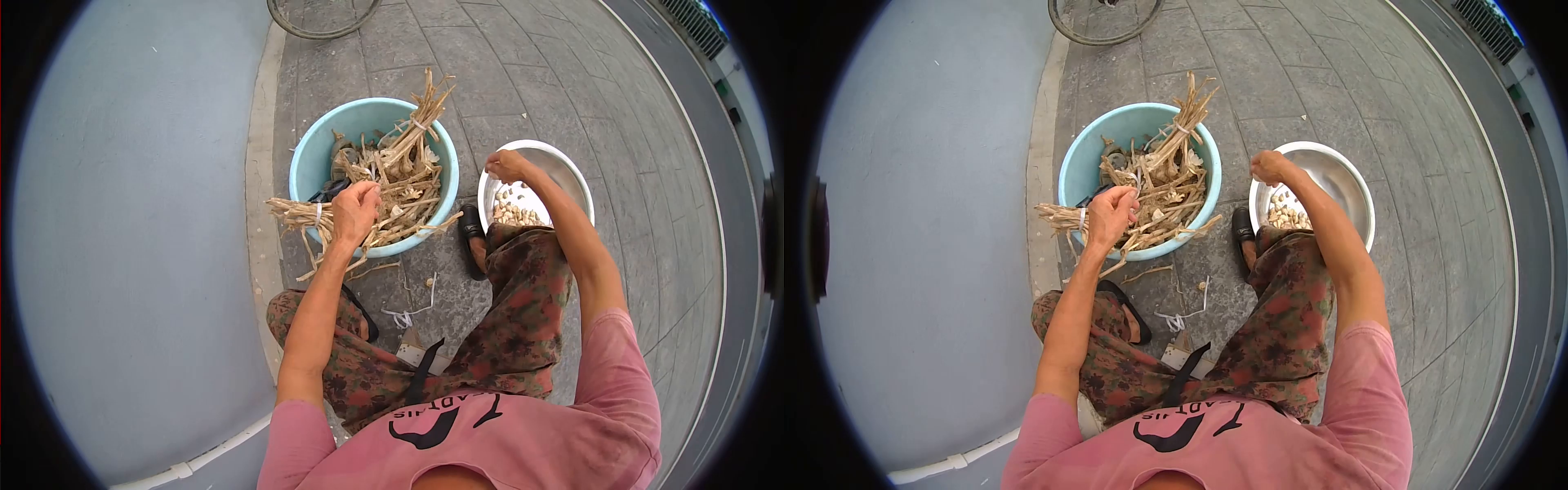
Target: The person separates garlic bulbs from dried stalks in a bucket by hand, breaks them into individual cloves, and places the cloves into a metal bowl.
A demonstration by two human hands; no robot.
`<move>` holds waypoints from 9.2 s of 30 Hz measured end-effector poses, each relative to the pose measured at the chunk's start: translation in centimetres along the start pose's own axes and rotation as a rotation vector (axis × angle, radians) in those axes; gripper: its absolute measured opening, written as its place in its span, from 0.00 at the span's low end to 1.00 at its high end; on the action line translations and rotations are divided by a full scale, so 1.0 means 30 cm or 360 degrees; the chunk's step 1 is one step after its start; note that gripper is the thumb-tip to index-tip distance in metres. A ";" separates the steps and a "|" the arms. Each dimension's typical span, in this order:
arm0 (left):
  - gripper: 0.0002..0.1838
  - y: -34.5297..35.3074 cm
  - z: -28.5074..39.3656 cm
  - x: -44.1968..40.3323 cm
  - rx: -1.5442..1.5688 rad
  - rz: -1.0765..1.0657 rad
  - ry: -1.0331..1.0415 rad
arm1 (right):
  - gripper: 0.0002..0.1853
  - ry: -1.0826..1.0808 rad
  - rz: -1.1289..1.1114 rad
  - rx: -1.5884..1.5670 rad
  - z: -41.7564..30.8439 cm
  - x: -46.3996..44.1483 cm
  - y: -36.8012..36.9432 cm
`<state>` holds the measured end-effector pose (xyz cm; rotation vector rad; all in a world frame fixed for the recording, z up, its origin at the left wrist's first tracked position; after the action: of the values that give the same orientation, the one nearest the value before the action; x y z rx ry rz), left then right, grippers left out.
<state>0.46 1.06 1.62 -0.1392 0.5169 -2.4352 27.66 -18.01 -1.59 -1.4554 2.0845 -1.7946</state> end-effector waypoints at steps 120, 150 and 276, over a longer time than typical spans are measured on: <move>0.17 -0.068 0.033 0.004 0.1766 -0.0088 -0.0073 | 0.11 -0.1549 0.1050 -0.0370 -0.608 0.039 0.123; 0.11 -0.035 0.002 0.022 0.0812 -0.0337 -0.0166 | 0.24 -0.0928 -0.0539 -0.1342 -0.581 0.078 0.131; 0.15 -0.012 -0.040 0.030 0.1191 0.0080 -0.0283 | 0.10 -0.0519 -0.0763 -0.2206 -0.509 0.060 0.176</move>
<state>-0.71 1.16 0.62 -0.0212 -0.4703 -2.3712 14.88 -8.12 0.30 -2.3108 2.9693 0.2636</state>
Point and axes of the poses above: each hand's wrist, its own x-axis away from the middle knuckle, its own y-axis out of the palm, z = x × y, the point moved 2 cm from there along -x, towards the middle knuckle, and after that the axes turned 5 degrees about y, right-handed, at the moved point
